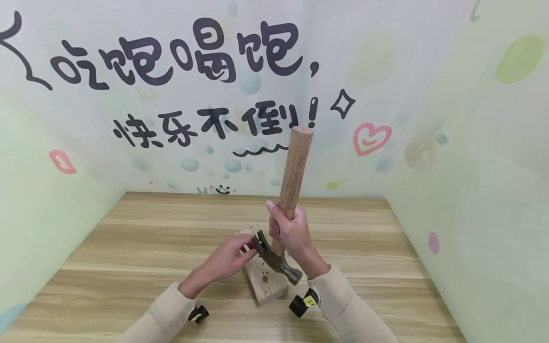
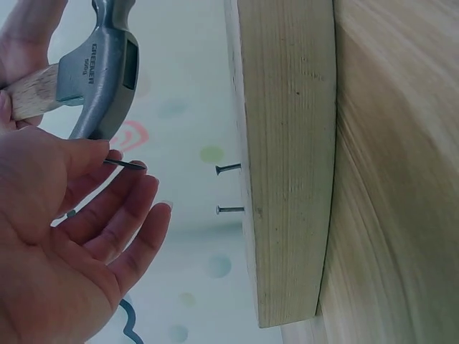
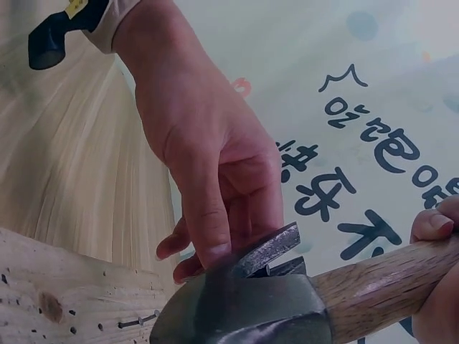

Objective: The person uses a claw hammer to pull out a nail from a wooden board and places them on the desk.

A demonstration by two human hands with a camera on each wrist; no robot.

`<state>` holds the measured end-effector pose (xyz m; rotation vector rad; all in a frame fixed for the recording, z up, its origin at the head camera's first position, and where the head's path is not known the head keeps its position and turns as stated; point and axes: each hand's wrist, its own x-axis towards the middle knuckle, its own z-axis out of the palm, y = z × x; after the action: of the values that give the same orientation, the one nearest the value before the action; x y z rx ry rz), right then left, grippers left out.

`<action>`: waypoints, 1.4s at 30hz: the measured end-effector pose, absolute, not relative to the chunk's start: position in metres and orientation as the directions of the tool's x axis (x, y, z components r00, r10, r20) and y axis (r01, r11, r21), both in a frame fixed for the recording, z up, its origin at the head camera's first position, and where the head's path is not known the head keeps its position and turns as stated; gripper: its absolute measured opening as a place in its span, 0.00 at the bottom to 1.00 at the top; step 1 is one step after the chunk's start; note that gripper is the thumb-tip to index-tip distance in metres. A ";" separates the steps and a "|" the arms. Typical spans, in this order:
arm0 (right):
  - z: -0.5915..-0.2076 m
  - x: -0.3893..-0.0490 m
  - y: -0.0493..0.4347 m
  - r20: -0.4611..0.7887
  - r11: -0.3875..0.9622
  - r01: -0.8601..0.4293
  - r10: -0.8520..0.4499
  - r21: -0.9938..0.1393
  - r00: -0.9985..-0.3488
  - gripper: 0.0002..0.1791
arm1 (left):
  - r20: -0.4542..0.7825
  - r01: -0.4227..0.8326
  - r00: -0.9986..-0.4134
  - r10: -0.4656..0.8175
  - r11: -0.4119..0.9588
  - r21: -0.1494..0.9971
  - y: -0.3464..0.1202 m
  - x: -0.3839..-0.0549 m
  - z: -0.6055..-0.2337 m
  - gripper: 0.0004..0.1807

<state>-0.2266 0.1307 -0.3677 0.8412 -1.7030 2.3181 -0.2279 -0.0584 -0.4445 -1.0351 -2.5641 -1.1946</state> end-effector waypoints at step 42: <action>-0.404 -0.236 0.135 0.326 -0.239 -0.266 -0.263 -0.934 -0.908 0.15 | 0.282 0.354 -0.931 0.231 0.759 0.547 -0.118 -0.251 -0.466 0.07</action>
<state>-0.2364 0.1349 -0.4042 0.6737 -1.9367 2.3771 -0.2510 -0.1183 -0.4662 -0.4635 -2.7586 -0.9164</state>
